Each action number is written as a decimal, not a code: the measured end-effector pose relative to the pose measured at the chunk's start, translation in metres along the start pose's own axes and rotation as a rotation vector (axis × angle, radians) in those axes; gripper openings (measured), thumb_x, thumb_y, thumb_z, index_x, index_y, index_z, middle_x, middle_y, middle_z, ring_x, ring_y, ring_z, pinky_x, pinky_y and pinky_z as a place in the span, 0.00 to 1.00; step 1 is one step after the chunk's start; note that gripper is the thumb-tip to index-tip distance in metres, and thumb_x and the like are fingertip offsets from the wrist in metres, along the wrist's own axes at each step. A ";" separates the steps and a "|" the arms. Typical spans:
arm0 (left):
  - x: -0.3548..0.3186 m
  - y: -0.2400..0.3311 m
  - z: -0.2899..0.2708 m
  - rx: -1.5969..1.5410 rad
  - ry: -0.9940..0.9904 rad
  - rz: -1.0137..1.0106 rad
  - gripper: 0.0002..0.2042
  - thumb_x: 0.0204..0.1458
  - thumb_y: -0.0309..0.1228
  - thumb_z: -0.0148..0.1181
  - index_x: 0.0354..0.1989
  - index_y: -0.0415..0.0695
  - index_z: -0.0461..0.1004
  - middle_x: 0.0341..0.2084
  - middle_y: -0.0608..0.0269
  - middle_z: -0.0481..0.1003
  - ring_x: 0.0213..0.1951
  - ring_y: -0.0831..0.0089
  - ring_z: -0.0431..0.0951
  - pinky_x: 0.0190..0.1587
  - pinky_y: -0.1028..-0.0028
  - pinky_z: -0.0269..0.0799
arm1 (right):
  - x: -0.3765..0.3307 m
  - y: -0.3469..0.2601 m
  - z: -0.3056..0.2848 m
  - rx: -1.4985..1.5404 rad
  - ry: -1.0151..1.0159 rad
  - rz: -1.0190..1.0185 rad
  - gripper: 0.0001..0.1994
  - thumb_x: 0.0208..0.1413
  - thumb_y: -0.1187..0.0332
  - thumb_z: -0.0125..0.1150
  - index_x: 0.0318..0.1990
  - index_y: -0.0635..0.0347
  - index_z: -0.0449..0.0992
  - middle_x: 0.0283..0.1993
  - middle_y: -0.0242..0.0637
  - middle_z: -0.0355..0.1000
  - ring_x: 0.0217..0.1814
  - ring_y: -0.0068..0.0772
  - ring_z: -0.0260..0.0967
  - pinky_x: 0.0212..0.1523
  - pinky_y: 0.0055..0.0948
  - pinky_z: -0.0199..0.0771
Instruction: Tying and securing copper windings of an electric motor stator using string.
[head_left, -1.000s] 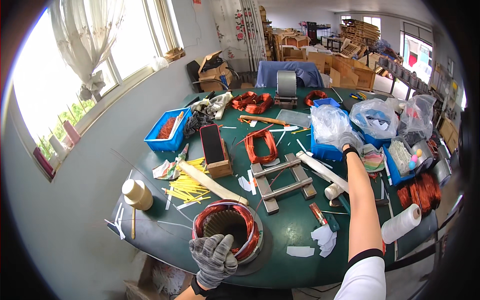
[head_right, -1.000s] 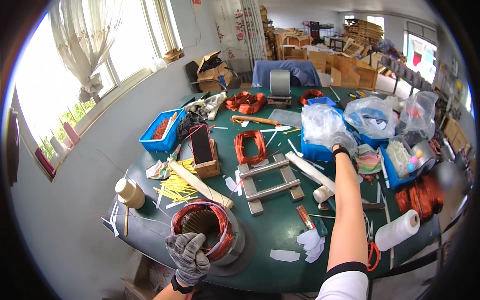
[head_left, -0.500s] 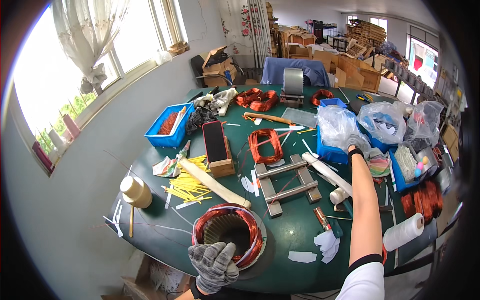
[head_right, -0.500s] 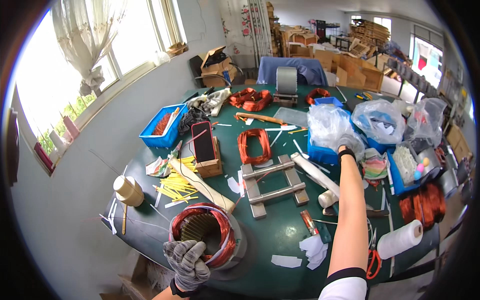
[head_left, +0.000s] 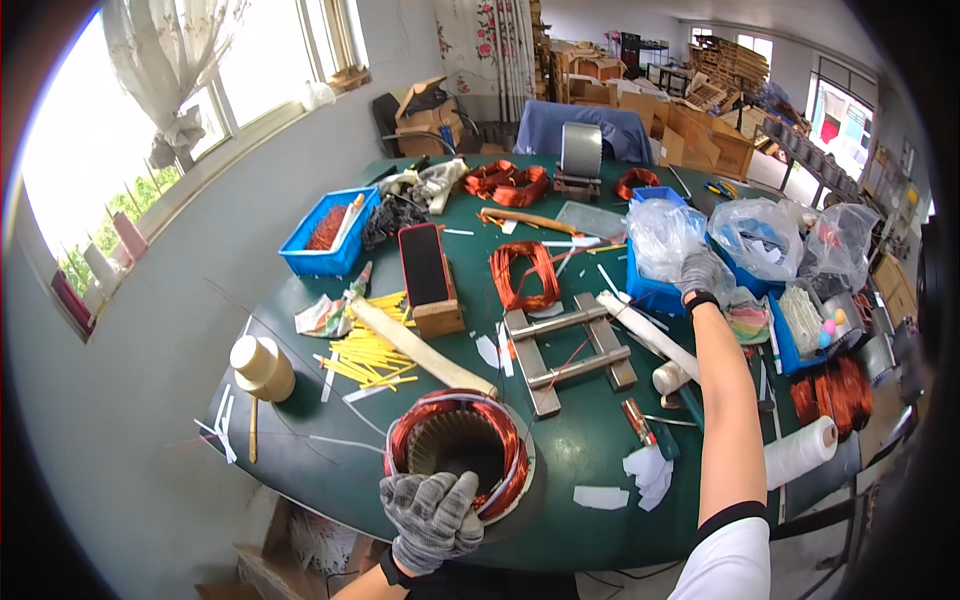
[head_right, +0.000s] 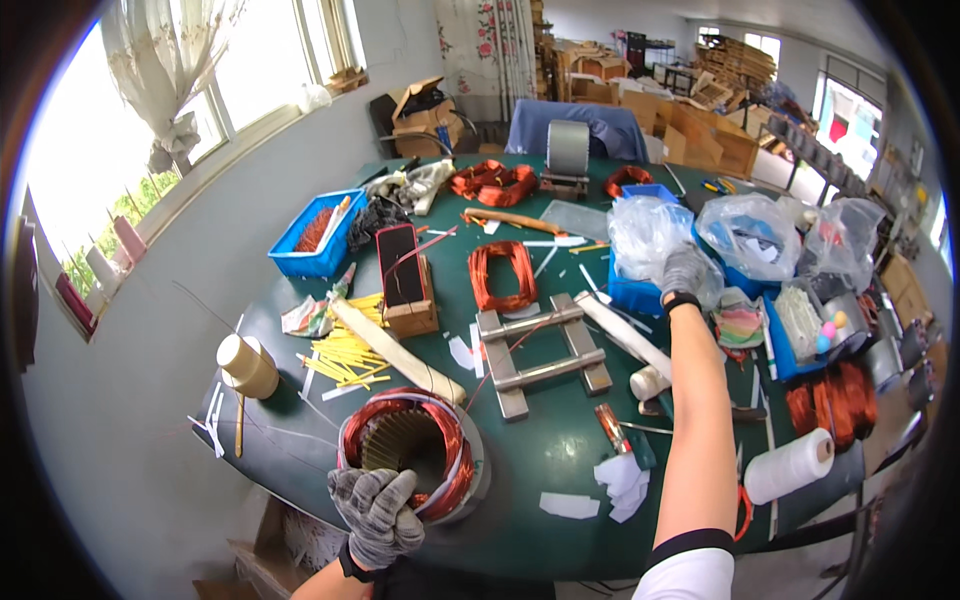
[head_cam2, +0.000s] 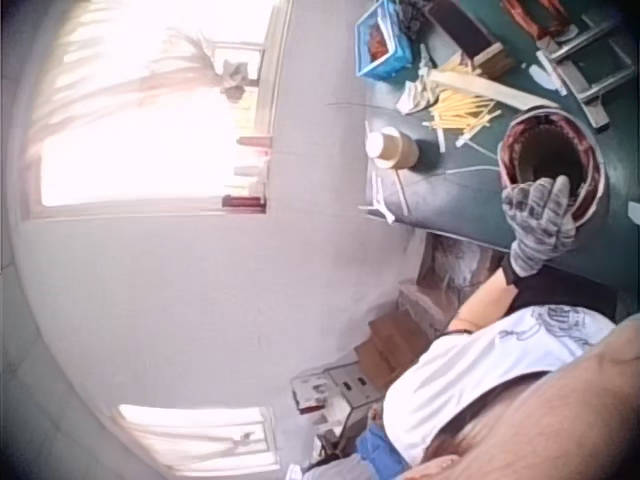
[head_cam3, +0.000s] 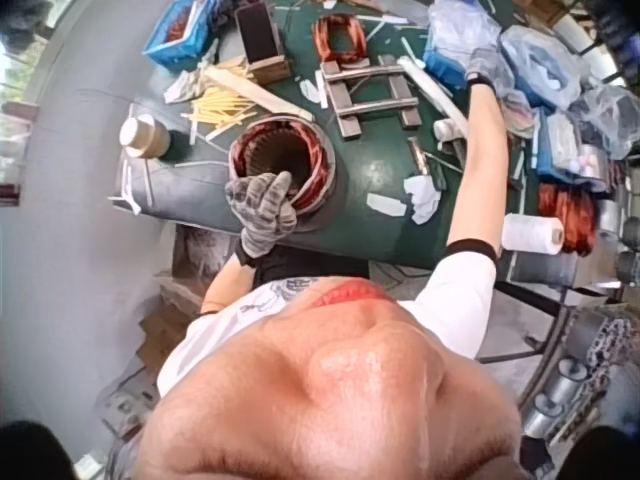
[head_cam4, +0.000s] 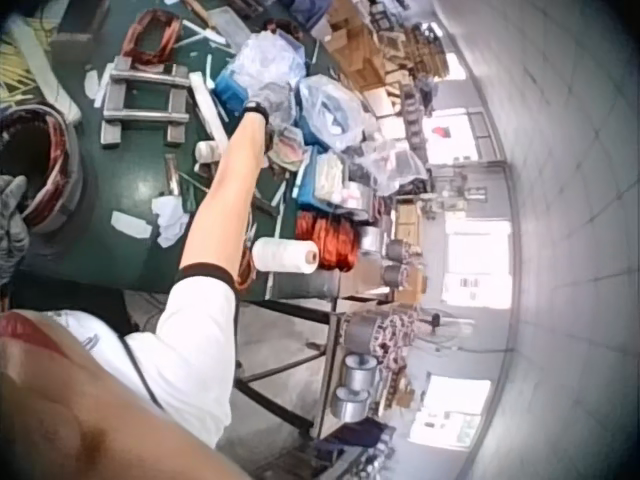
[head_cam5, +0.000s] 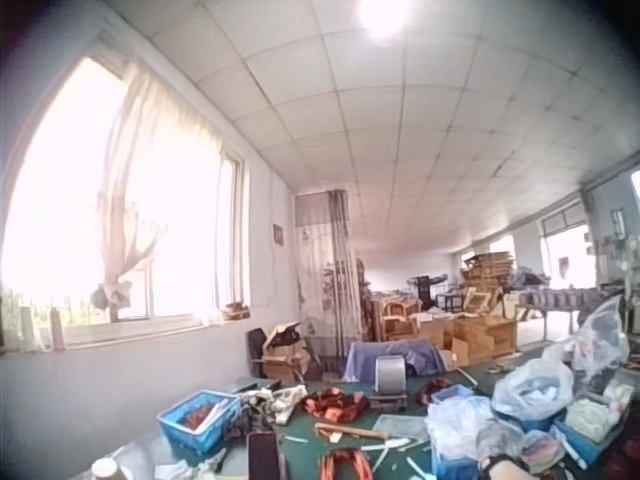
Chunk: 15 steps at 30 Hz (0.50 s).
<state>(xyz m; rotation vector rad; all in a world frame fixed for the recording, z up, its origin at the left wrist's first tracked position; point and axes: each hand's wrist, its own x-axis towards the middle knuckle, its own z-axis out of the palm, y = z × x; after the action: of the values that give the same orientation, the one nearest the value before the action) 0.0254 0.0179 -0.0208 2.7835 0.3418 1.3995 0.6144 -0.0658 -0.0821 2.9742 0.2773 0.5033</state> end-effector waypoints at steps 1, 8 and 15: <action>-0.001 -0.003 0.001 -0.013 0.005 0.014 0.13 0.43 0.39 0.49 0.35 0.50 0.75 0.26 0.67 0.68 0.27 0.68 0.67 0.32 0.64 0.58 | -0.007 0.005 -0.009 -0.315 0.133 -0.217 0.12 0.53 0.65 0.46 0.37 0.50 0.79 0.46 0.33 0.73 0.46 0.32 0.71 0.43 0.36 0.71; 0.015 -0.015 0.004 -0.144 0.086 0.126 0.14 0.40 0.37 0.50 0.35 0.47 0.73 0.24 0.64 0.67 0.25 0.66 0.67 0.31 0.66 0.59 | -0.053 0.072 -0.094 -0.343 0.356 -0.225 0.08 0.46 0.69 0.50 0.26 0.50 0.77 0.31 0.36 0.75 0.36 0.32 0.74 0.29 0.33 0.73; 0.001 -0.013 -0.026 -0.045 0.041 0.071 0.17 0.40 0.34 0.56 0.41 0.49 0.74 0.35 0.59 0.67 0.43 0.60 0.65 0.48 0.60 0.60 | -0.163 0.171 -0.144 0.831 0.033 -0.365 0.13 0.59 0.60 0.46 0.42 0.57 0.72 0.27 0.36 0.70 0.25 0.25 0.67 0.27 0.23 0.67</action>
<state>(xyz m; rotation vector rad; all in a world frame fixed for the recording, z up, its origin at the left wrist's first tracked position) 0.0024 0.0278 -0.0059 2.7601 0.2119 1.4618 0.4420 -0.2535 0.0261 3.5262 1.2861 0.4710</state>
